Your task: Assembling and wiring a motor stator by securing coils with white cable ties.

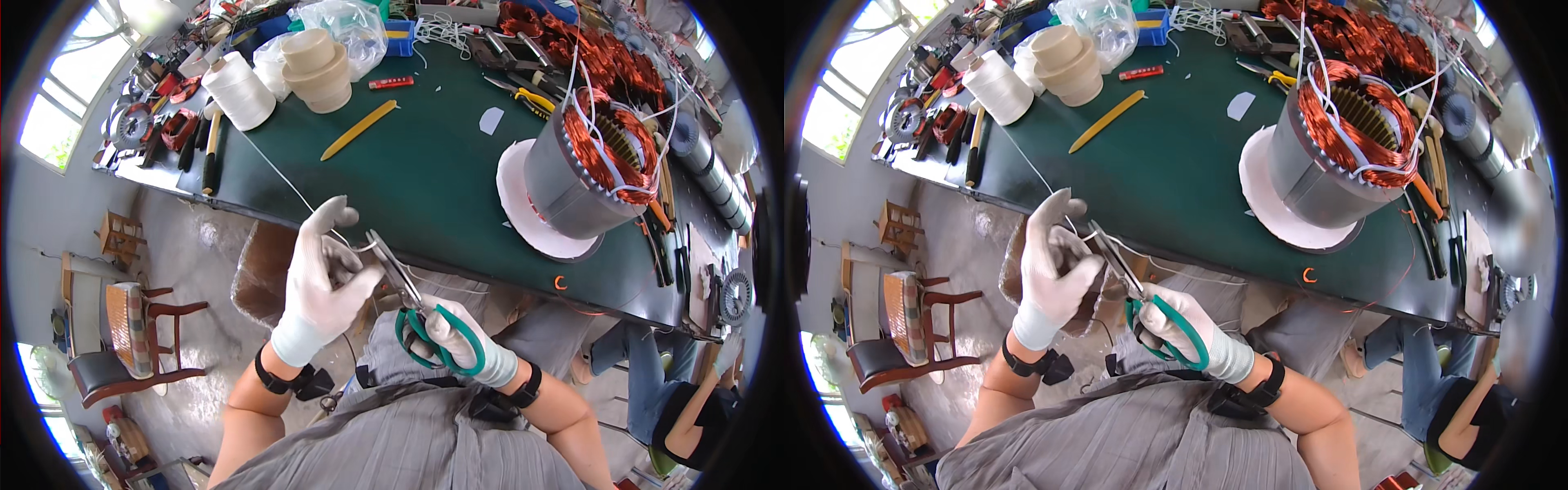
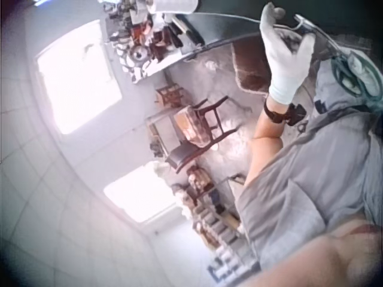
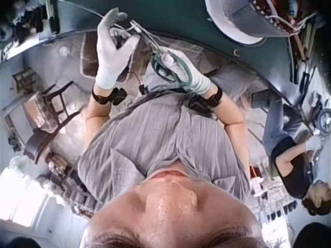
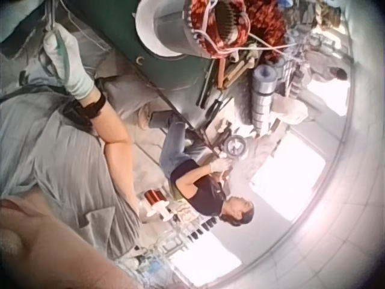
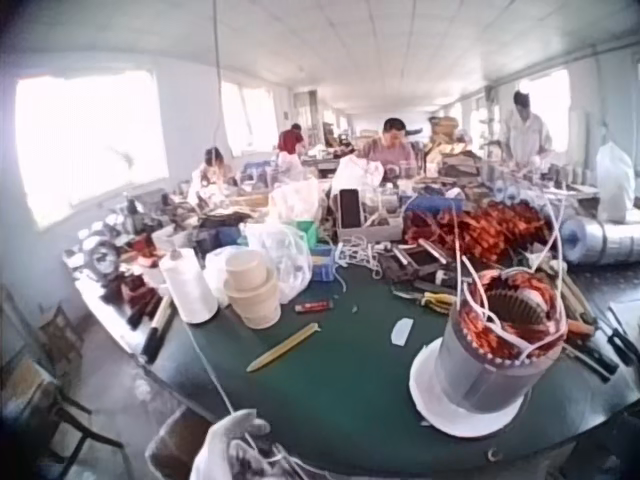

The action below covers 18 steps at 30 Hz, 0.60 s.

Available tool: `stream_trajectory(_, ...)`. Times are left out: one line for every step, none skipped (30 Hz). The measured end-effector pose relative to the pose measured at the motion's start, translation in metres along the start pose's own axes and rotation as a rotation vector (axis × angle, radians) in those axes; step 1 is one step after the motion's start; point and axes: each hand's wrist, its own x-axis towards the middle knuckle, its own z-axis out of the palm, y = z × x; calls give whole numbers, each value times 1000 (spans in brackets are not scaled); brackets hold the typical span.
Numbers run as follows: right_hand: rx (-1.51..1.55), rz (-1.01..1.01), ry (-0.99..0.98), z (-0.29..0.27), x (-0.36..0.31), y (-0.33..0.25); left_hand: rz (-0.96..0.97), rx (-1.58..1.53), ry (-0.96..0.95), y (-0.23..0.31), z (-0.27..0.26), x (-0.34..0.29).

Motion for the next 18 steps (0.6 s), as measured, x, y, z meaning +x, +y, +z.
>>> stream_trajectory(3, -22, -17, -1, -1, -1, -130, -299, -34, -2, 3, 5)
stream_trajectory(7, -4, -10, 0, 0, -2, -230, -543, -194, -2, -1, 10)
stream_trajectory(7, -9, -7, 3, -1, -6, -277, -582, -286, 5, 0, 14)
stream_trajectory(-14, -31, -17, 5, 1, -6, -306, -563, -328, -2, -3, 10)
stream_trajectory(-38, -57, -24, 5, 4, -5, -330, -543, -375, -11, -5, 6)
stream_trajectory(10, -57, -32, 6, 7, -5, -306, -262, -341, -10, -3, 5)
stream_trajectory(-22, -50, -50, 2, 9, -1, -265, 15, -295, -7, -1, 4)
stream_trajectory(-9, -72, -81, 0, 13, 2, 110, 358, -311, -20, -5, 1)
stream_trajectory(3, -91, -105, -3, 15, 4, 497, 677, -304, -37, -4, 2)
stream_trajectory(63, -103, -79, -3, 16, 4, 548, 716, -273, -38, 0, 3)
stream_trajectory(63, -127, -59, -7, 16, 7, 571, 702, -291, -38, 0, 7)
stream_trajectory(147, -116, -88, -11, 16, 11, 547, 676, -351, -38, -3, 11)
stream_trajectory(233, -95, -123, -9, 17, 7, 512, 654, -407, -33, -2, 15)
stream_trajectory(315, -74, 61, -6, 15, 2, 593, 576, -492, -14, 10, 20)
stream_trajectory(351, -139, 86, -8, 10, -7, 514, 529, -548, -20, 11, 19)
stream_trajectory(267, -134, 91, -4, -4, -18, 496, 559, -543, -23, 9, 18)
stream_trajectory(178, -137, 103, -2, -23, -34, 490, 584, -540, -29, 8, 23)
stream_trajectory(-66, -275, -58, 12, -45, -61, 396, 658, -368, -23, -4, 23)
